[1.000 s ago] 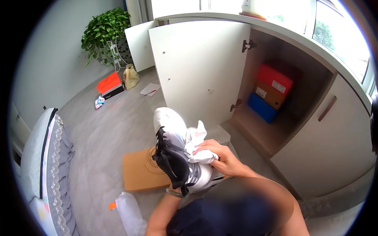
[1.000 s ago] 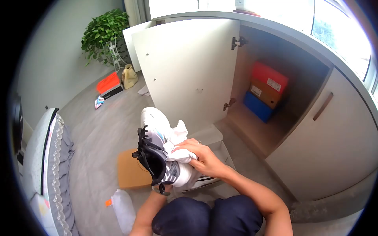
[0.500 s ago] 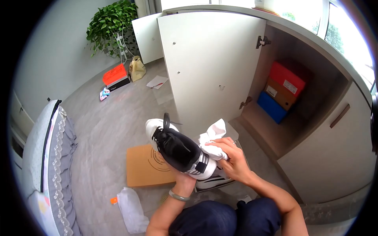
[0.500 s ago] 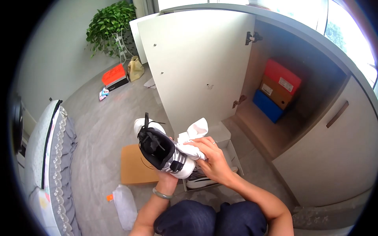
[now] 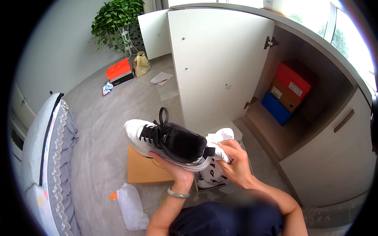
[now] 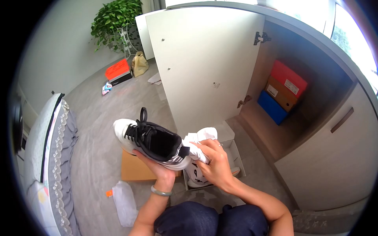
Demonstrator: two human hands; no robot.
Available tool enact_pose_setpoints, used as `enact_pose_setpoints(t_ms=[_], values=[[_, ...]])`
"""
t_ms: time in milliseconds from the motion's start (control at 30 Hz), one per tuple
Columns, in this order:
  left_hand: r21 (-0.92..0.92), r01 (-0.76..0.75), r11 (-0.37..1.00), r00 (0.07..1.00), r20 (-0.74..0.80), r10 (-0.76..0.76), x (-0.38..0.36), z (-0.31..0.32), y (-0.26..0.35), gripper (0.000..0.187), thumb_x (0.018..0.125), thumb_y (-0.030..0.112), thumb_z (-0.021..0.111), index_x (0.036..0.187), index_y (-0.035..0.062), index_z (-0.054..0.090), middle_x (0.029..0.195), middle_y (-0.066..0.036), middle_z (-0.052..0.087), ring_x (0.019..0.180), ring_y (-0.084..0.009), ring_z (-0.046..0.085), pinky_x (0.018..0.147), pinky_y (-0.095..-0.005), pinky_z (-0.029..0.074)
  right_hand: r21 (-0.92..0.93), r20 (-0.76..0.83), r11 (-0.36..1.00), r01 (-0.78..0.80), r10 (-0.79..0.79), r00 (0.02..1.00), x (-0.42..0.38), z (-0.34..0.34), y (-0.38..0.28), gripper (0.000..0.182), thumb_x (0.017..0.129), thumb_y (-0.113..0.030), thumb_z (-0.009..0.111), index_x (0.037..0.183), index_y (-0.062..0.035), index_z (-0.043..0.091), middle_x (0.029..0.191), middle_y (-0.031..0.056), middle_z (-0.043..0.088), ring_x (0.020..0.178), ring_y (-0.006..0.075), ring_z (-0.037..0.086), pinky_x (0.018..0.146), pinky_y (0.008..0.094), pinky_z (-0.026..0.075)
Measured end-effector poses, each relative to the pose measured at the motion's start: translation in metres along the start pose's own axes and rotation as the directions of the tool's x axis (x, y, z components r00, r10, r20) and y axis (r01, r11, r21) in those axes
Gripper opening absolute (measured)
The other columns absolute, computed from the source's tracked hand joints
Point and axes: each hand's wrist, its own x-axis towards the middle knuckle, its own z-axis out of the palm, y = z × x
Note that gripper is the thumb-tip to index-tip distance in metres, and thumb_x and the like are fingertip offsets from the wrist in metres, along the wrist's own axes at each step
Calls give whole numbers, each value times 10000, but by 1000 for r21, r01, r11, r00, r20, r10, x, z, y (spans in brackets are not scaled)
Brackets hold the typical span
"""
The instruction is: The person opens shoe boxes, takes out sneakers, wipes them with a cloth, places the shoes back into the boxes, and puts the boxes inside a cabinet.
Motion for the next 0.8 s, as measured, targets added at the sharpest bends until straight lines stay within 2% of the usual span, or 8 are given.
enact_pose_setpoints(t_ms=[133,200,300,433,600,667,733,800], values=[[-43,-43,998,998,-55,41,3,-5,1,804,951,692,280,1483,90,301,1505,-50,353,1356,-211,372,1149,-348,261,11,-27,1000,11,-11,1000,-2,3,0,388,681,60,691,1062,-11,682,928,118,624,882,299,585,813,382,460],[1,-107,994,990,-93,107,-1,1,4,825,962,670,292,1513,63,209,1557,-67,257,1399,-221,307,1166,-354,222,20,-35,1000,11,-10,999,-3,5,0,358,684,52,693,1038,0,680,920,122,619,872,301,588,806,383,461],[43,-176,983,981,-78,179,-2,-1,4,819,978,639,305,1519,38,172,1573,-89,214,1412,-231,282,1169,-362,215,39,-39,999,-28,29,999,-5,7,0,289,694,36,692,981,19,668,910,130,612,855,309,592,793,388,466],[107,-219,970,969,-90,228,-4,10,10,798,994,602,314,1511,11,172,1570,-115,206,1410,-237,279,1166,-366,223,23,-19,999,-50,50,999,-7,9,-3,249,705,21,694,952,27,662,907,133,609,844,312,595,765,386,476],[325,-293,899,905,-211,370,-9,18,8,786,1010,556,341,1479,-57,198,1529,-164,266,1371,-245,327,1146,-367,253,8,-7,1000,-30,30,1000,-10,15,-2,241,707,13,703,944,31,662,907,134,609,840,307,598,749,383,482],[335,-300,893,917,-158,367,-8,8,6,786,1008,554,349,1490,-45,186,1546,-159,233,1389,-236,301,1152,-358,243,-50,-21,998,-27,25,999,-11,16,-1,201,744,-18,743,931,19,684,860,106,617,774,243,603,676,334,480],[344,-307,887,927,-104,361,-5,1,1,787,1007,552,357,1501,-33,175,1563,-154,201,1408,-227,274,1159,-348,232,-43,-5,998,-50,50,999,-11,16,-3,196,741,-20,745,924,19,688,862,110,624,771,242,605,674,335,482],[443,-369,817,886,-97,453,-4,-3,-6,705,1019,495,395,1439,-61,287,1452,-180,369,1270,-232,430,1068,-348,352,-38,10,996,-76,76,997,-12,15,-3,191,738,-22,746,917,19,692,863,114,631,767,241,608,671,337,483]])
